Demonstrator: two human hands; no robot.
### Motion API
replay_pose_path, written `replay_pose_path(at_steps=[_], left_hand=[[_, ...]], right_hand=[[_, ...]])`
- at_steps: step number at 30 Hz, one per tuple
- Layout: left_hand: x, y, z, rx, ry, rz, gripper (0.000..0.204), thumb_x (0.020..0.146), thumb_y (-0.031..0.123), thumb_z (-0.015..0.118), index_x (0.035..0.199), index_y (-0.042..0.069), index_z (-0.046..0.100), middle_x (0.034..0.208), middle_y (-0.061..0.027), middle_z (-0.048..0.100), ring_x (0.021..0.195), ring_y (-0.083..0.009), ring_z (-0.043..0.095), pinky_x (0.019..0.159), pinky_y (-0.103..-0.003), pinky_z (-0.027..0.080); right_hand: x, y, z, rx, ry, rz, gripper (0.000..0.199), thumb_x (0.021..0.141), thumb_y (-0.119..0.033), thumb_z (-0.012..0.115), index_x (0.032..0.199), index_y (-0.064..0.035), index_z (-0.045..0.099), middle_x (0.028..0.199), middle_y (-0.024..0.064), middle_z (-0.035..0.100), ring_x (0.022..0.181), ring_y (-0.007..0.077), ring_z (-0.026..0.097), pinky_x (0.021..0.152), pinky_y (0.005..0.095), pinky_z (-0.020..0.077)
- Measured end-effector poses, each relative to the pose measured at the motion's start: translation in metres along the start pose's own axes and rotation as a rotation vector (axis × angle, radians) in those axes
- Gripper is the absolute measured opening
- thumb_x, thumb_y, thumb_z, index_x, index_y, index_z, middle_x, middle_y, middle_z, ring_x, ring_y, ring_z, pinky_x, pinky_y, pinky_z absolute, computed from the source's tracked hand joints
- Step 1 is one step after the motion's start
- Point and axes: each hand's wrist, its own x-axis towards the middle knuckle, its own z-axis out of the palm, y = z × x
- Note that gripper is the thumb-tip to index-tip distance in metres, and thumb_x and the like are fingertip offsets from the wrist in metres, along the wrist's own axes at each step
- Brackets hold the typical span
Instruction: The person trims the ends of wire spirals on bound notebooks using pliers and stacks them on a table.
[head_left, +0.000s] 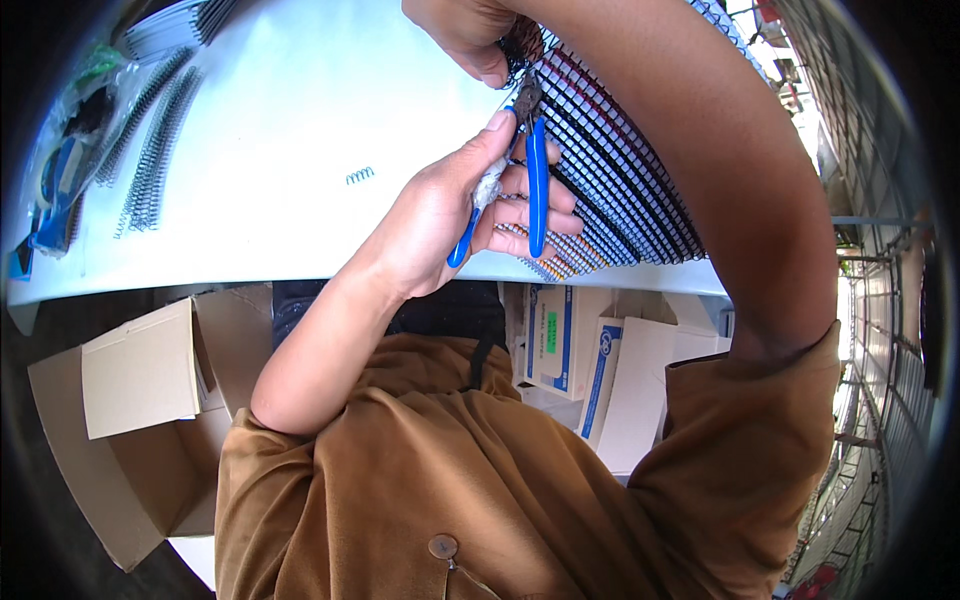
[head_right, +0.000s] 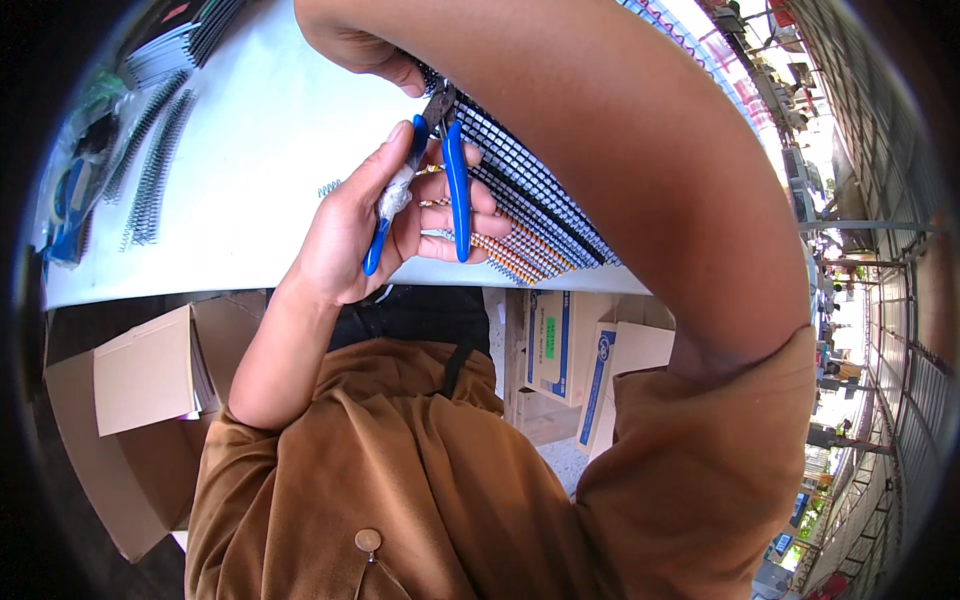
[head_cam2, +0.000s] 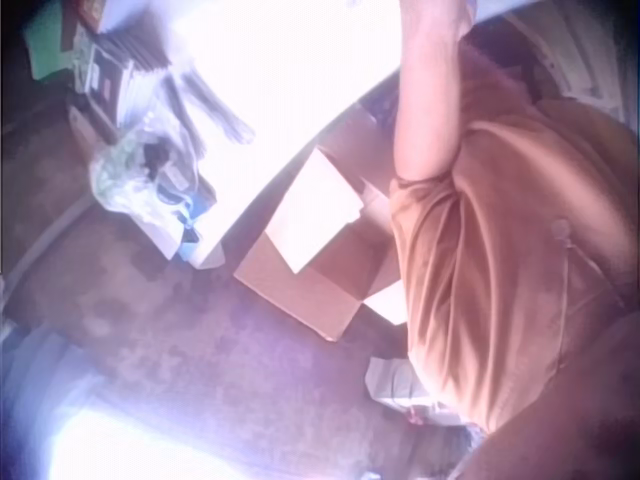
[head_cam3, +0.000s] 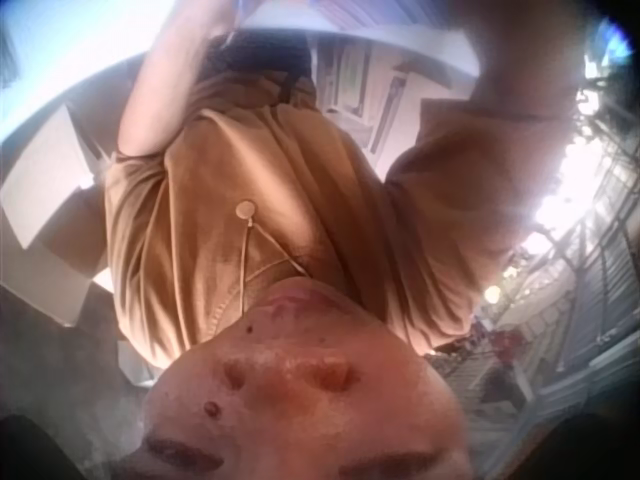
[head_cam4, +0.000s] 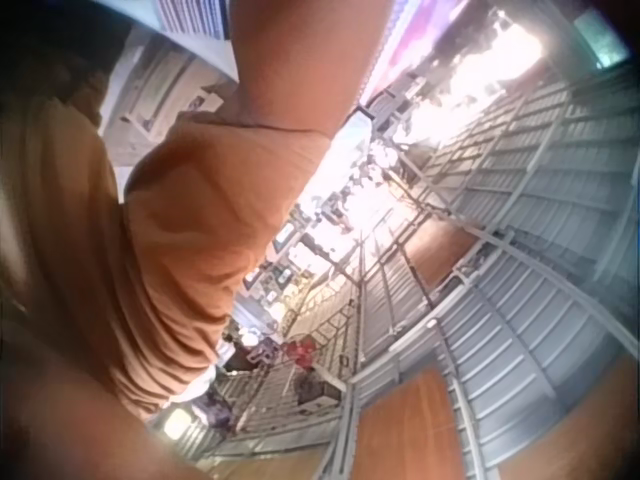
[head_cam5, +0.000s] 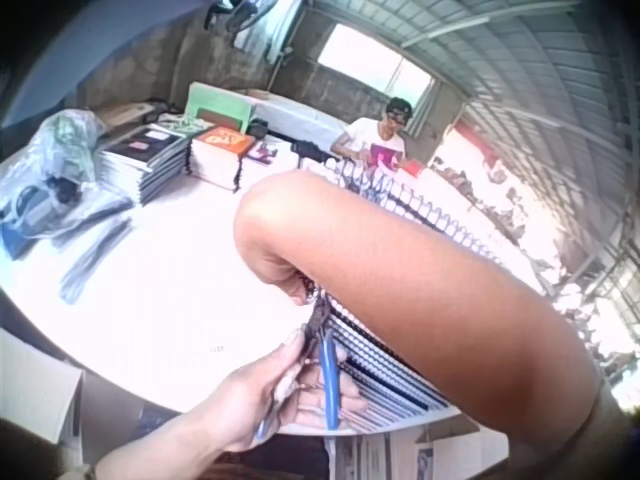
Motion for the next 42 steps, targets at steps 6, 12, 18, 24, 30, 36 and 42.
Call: replay_pose_path(at_steps=[6,12,18,24,30,36,42], left_hand=[[-0.003,-0.003,0.005,-0.107,0.039,-0.017,0.051,0.097,0.047,0.02,0.102,0.004,0.047,0.069,-0.0052,0.043,0.053,-0.015,0.042,0.047,-0.029,0.044],[0.003,-0.001,0.014,-0.185,0.187,-0.021,0.05,0.097,0.046,0.02,0.103,0.004,0.046,0.069,-0.0046,0.042,0.053,-0.0137,0.042,0.046,-0.025,0.042],[-0.001,-0.012,-0.011,-0.272,-0.271,0.058,0.054,0.096,0.049,0.024,0.11,0.001,0.045,0.086,-0.0125,0.059,0.077,-0.0216,0.062,0.063,-0.03,0.052],[0.001,-0.008,-0.002,-0.092,-0.055,0.0,0.062,0.096,0.048,0.015,0.123,-0.002,0.041,0.102,-0.0221,0.059,0.101,-0.0362,0.059,0.081,-0.043,0.053],[-0.006,-0.007,-0.003,-0.181,-0.154,-0.052,0.062,0.096,0.048,0.016,0.121,-0.002,0.042,0.098,-0.0191,0.06,0.094,-0.0345,0.062,0.079,-0.048,0.052],[-0.009,0.004,0.0,0.309,0.159,-0.035,0.057,0.096,0.048,0.024,0.115,0.0,0.045,0.092,-0.0162,0.061,0.084,-0.0282,0.063,0.073,-0.036,0.051],[-0.006,-0.001,-0.006,0.892,0.303,0.144,0.046,0.096,0.042,0.033,0.105,-0.001,0.048,0.091,-0.0148,0.061,0.084,-0.0253,0.061,0.07,-0.037,0.048]], right_hand=[[-0.005,0.001,-0.002,0.003,0.007,-0.006,0.025,0.078,-0.012,0.066,0.102,-0.004,0.065,0.098,0.0077,0.066,0.085,0.0199,0.061,0.076,0.0351,0.0477],[-0.01,0.004,-0.003,0.011,0.019,-0.01,0.025,0.078,-0.013,0.066,0.102,-0.0036,0.065,0.098,0.008,0.066,0.085,0.0199,0.061,0.075,0.035,0.0477],[-0.017,0.004,-0.006,0.018,0.036,-0.01,0.026,0.078,-0.013,0.067,0.102,-0.0031,0.065,0.098,0.0083,0.066,0.085,0.02,0.062,0.075,0.0349,0.0478],[-0.025,0.001,-0.008,0.022,0.06,0.002,0.026,0.078,-0.014,0.067,0.102,-0.0027,0.065,0.098,0.0085,0.066,0.085,0.0201,0.062,0.075,0.0349,0.0479],[-0.037,-0.004,-0.013,0.035,0.106,0.01,0.026,0.078,-0.014,0.067,0.101,-0.0022,0.065,0.098,0.0088,0.066,0.084,0.0202,0.062,0.075,0.0348,0.048],[-0.029,-0.005,-0.017,0.096,0.245,-0.317,0.03,0.074,-0.016,0.073,0.096,0.0024,0.066,0.094,0.012,0.066,0.077,0.0211,0.064,0.071,0.0325,0.0511],[-0.04,-0.008,-0.007,0.227,0.425,-0.575,0.028,0.074,-0.009,0.071,0.097,0.0046,0.066,0.093,0.014,0.067,0.077,0.0191,0.065,0.066,0.0292,0.0539]])
